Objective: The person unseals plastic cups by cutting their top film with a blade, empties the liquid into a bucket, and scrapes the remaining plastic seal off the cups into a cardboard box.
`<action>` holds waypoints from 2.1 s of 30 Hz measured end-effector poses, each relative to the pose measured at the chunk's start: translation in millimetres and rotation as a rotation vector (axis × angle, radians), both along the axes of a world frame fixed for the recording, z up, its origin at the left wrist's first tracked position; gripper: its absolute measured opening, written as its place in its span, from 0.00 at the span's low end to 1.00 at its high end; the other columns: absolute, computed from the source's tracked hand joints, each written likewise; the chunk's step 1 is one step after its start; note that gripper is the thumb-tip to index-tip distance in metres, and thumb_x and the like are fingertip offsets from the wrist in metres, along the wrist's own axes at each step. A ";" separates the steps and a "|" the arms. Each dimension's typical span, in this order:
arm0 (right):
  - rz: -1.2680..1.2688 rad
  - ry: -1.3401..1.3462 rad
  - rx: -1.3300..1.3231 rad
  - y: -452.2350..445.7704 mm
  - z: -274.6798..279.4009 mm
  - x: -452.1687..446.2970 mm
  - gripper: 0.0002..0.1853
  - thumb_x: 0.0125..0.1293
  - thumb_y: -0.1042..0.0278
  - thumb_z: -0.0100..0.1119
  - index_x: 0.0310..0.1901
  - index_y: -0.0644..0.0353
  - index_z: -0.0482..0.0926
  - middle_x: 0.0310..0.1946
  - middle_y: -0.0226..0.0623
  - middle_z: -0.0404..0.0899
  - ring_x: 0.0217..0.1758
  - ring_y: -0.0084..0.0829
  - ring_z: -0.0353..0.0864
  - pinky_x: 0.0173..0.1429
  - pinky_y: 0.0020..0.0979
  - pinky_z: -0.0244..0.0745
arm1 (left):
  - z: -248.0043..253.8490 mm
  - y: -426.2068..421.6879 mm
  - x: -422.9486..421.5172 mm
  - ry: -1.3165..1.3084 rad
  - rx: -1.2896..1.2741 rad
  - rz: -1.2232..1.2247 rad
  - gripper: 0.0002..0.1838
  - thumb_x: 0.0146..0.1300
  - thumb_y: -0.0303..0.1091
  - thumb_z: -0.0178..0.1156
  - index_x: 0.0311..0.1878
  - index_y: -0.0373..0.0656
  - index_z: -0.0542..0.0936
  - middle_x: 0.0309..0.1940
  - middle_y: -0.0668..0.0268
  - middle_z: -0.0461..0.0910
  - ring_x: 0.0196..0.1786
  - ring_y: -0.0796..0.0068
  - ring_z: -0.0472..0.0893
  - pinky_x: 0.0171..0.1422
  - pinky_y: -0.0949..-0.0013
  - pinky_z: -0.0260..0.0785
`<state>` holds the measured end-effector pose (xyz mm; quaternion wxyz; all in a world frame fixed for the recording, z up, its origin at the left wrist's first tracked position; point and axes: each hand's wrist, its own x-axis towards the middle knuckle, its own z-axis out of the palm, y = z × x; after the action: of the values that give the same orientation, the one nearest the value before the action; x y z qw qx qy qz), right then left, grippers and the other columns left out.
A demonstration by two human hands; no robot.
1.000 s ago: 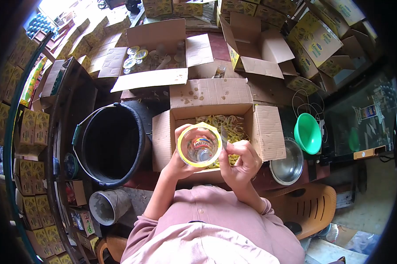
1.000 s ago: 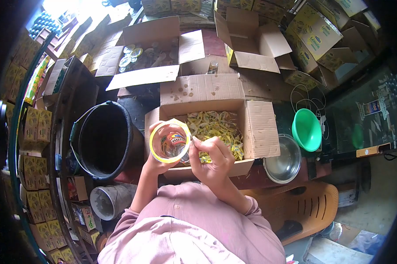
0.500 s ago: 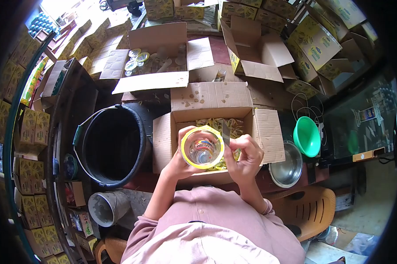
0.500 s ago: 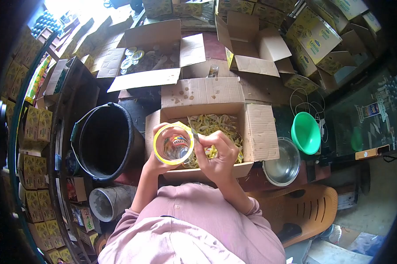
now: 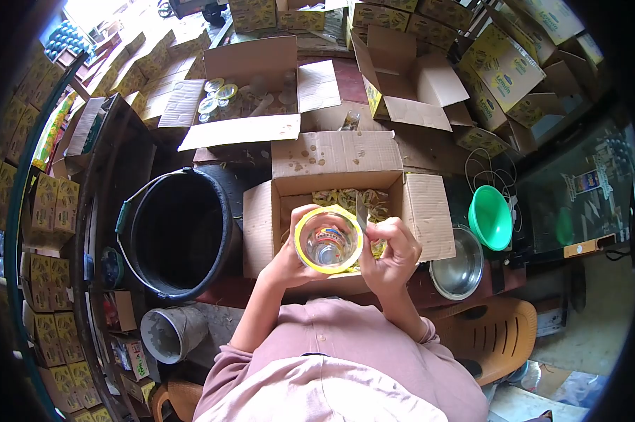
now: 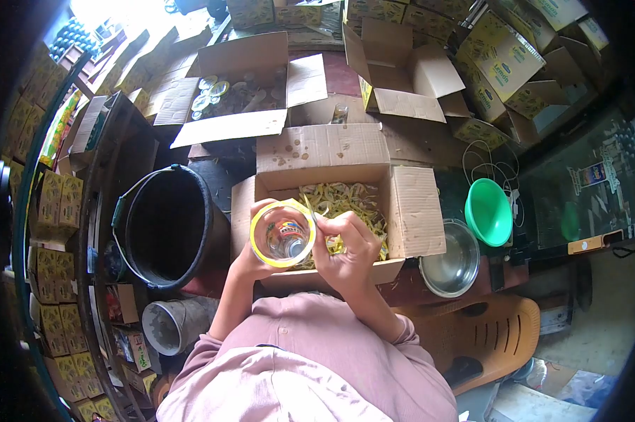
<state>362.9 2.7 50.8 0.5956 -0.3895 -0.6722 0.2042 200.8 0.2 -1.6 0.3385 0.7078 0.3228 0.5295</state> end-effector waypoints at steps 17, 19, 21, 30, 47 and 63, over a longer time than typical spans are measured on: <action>0.075 0.045 -0.106 8.7 -1.4 2.7 0.07 0.45 0.85 0.61 0.28 0.64 0.77 0.20 0.34 0.74 0.21 0.22 0.73 0.25 0.22 0.67 | 9.0 1.3 9.6 -0.289 -0.228 -0.112 0.38 0.36 0.39 0.74 0.52 0.38 0.68 0.49 0.63 0.58 0.57 0.70 0.64 0.59 0.67 0.64; 0.037 0.019 -0.084 7.1 1.6 -0.7 0.08 0.45 0.84 0.61 0.28 0.63 0.77 0.19 0.34 0.73 0.21 0.21 0.73 0.25 0.22 0.67 | 7.8 2.7 11.1 -0.335 -0.237 -0.083 0.37 0.37 0.39 0.74 0.51 0.38 0.68 0.48 0.63 0.58 0.56 0.71 0.65 0.58 0.67 0.65; -0.005 0.007 -0.063 8.1 -0.1 -1.7 0.07 0.46 0.83 0.61 0.28 0.63 0.77 0.19 0.34 0.73 0.20 0.21 0.73 0.25 0.22 0.67 | 1.7 5.1 10.7 -0.385 -0.294 -0.113 0.36 0.39 0.38 0.74 0.51 0.38 0.67 0.46 0.64 0.58 0.54 0.72 0.66 0.58 0.66 0.66; -0.065 0.006 -0.074 5.3 -2.4 -5.5 0.06 0.50 0.84 0.60 0.29 0.67 0.74 0.23 0.33 0.73 0.24 0.17 0.71 0.28 0.19 0.65 | 1.9 3.1 13.9 -0.461 -0.359 -0.140 0.30 0.56 0.33 0.59 0.59 0.40 0.56 0.48 0.60 0.66 0.52 0.73 0.67 0.60 0.69 0.60; -0.197 -0.137 0.073 -8.2 0.4 -10.6 0.11 0.46 0.83 0.60 0.35 0.66 0.78 0.22 0.35 0.75 0.21 0.24 0.76 0.26 0.23 0.71 | -0.2 -0.9 13.8 -0.374 -0.283 -0.107 0.31 0.57 0.34 0.60 0.60 0.41 0.55 0.47 0.59 0.66 0.51 0.72 0.68 0.59 0.68 0.60; -0.073 -0.066 -0.089 -1.3 -1.7 -1.6 0.09 0.48 0.80 0.60 0.34 0.62 0.78 0.23 0.35 0.76 0.22 0.24 0.76 0.27 0.24 0.70 | -5.5 -1.3 4.7 -0.304 -0.267 -0.112 0.34 0.54 0.33 0.64 0.59 0.43 0.56 0.49 0.60 0.65 0.54 0.72 0.69 0.49 0.71 0.70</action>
<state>361.3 1.3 49.1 0.5621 -0.4465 -0.6671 0.1991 205.5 -1.1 -7.1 0.5029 0.5854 0.2952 0.5632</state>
